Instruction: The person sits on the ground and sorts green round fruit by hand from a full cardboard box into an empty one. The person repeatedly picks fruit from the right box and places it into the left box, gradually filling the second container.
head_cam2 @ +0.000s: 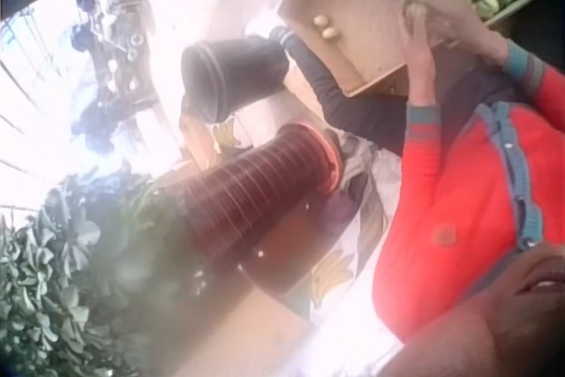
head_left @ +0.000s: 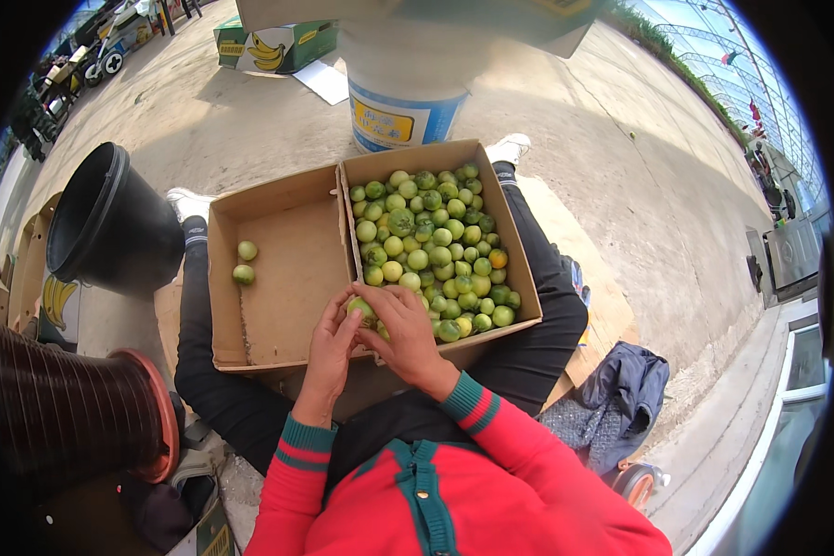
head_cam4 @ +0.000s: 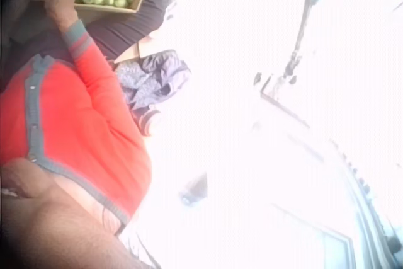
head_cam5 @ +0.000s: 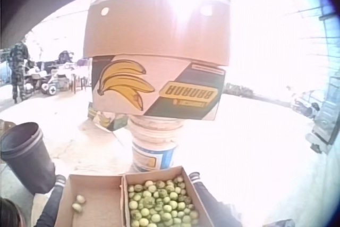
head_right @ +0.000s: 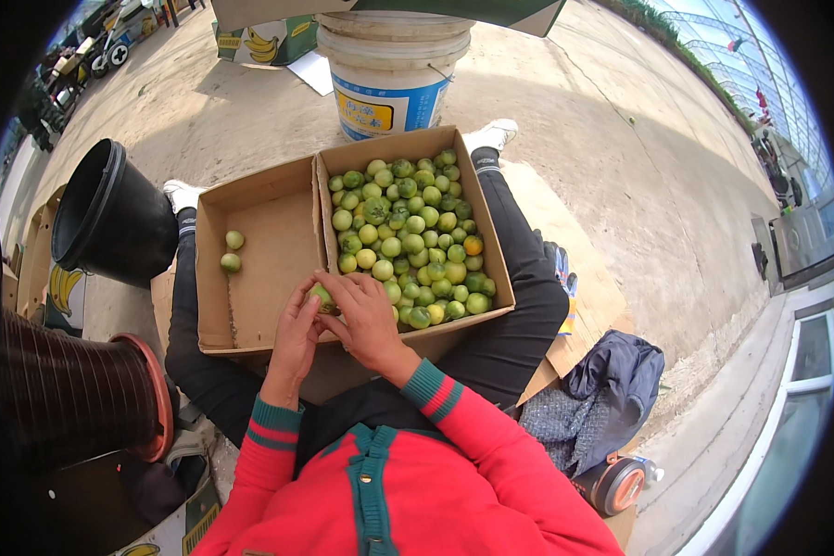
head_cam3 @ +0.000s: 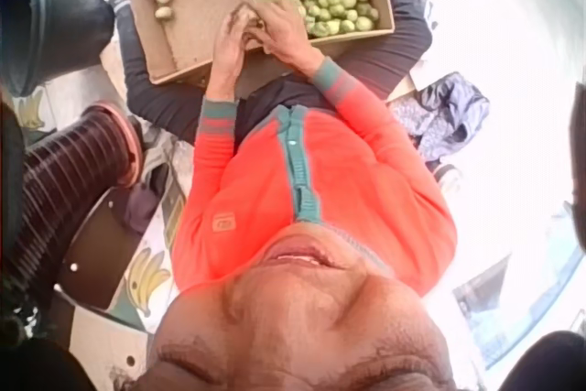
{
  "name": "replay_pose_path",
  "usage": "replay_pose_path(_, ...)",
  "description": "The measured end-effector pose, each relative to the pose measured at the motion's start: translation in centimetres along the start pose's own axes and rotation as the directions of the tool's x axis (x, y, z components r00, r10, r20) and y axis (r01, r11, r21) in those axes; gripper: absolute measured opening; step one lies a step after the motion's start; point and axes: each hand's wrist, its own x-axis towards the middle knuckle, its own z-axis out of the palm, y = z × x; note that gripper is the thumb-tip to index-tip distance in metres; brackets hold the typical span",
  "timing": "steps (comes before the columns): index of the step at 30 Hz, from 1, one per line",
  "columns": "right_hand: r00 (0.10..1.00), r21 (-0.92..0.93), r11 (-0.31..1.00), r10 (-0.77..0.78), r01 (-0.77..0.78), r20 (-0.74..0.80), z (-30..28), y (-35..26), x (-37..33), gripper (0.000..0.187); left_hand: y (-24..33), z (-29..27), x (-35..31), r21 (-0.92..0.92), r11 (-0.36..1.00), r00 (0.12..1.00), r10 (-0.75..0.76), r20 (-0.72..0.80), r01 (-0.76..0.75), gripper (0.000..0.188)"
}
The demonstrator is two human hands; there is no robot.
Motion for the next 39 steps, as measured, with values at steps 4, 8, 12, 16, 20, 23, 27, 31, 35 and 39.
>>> replay_pose_path(4, 0.995, 0.066, 0.998, -0.026, 0.020, 0.093, 0.4, 1.4, 1.2, 0.049, -1.0, -1.3, 0.8, -0.097, 0.995, 0.996, 0.019, -0.091, -0.028, 0.039)
replay_pose_path(8, 0.990, -0.111, 0.990, 0.078, -0.092, -0.121, 0.0, 6.2, 6.1, 0.035, -2.2, -8.2, 3.6, -0.534, 0.844, 0.929, -0.151, -0.339, -0.058, 0.031)
replay_pose_path(12, 0.967, -0.375, 0.898, 0.254, -0.232, 0.009, 2.3, 11.7, 9.4, 0.038, -2.0, -10.8, 5.0, -0.647, 0.757, 0.841, -0.288, -0.458, -0.093, 0.034)
replay_pose_path(16, 0.917, -0.540, 0.794, 0.388, -0.280, 0.094, 3.5, 13.1, 10.0, 0.038, -2.4, -9.6, 4.8, -0.545, 0.838, 0.880, -0.238, -0.411, -0.028, 0.035)
replay_pose_path(20, 0.970, -0.290, 0.926, 0.217, -0.240, -0.110, 3.0, 11.9, 8.5, 0.033, -2.2, -9.9, 4.3, -0.435, 0.900, 0.964, -0.097, -0.247, -0.020, 0.042)
replay_pose_path(23, 0.947, 0.094, 0.982, 0.183, -0.163, -0.264, 1.3, 6.7, 5.7, 0.032, -1.3, -8.8, 3.3, -0.364, 0.931, 0.997, 0.005, -0.071, -0.031, 0.049)
replay_pose_path(27, 0.997, 0.297, 0.954, 0.045, -0.026, -0.057, 2.4, 0.7, 1.5, 0.047, 0.3, -4.9, 1.5, -0.270, 0.963, 0.993, 0.011, 0.120, 0.022, 0.048)
replay_pose_path(31, 0.997, 0.212, 0.977, -0.047, 0.032, 0.066, 4.6, -0.4, 0.8, 0.052, -0.3, -4.9, 1.4, -0.205, 0.977, 0.997, -0.049, 0.065, 0.061, 0.046)
replay_pose_path(35, 1.000, -0.033, 0.999, -0.005, 0.004, -0.018, 2.7, 1.6, 1.9, 0.051, -3.1, -10.9, 4.6, -0.583, 0.789, 0.981, -0.161, 0.111, 0.195, 0.040)
replay_pose_path(39, 0.968, -0.439, 0.864, 0.201, -0.247, -0.150, -1.1, 7.1, 2.1, 0.046, -3.7, -10.7, 6.0, -0.735, 0.677, 0.895, -0.309, -0.323, -0.032, 0.031)
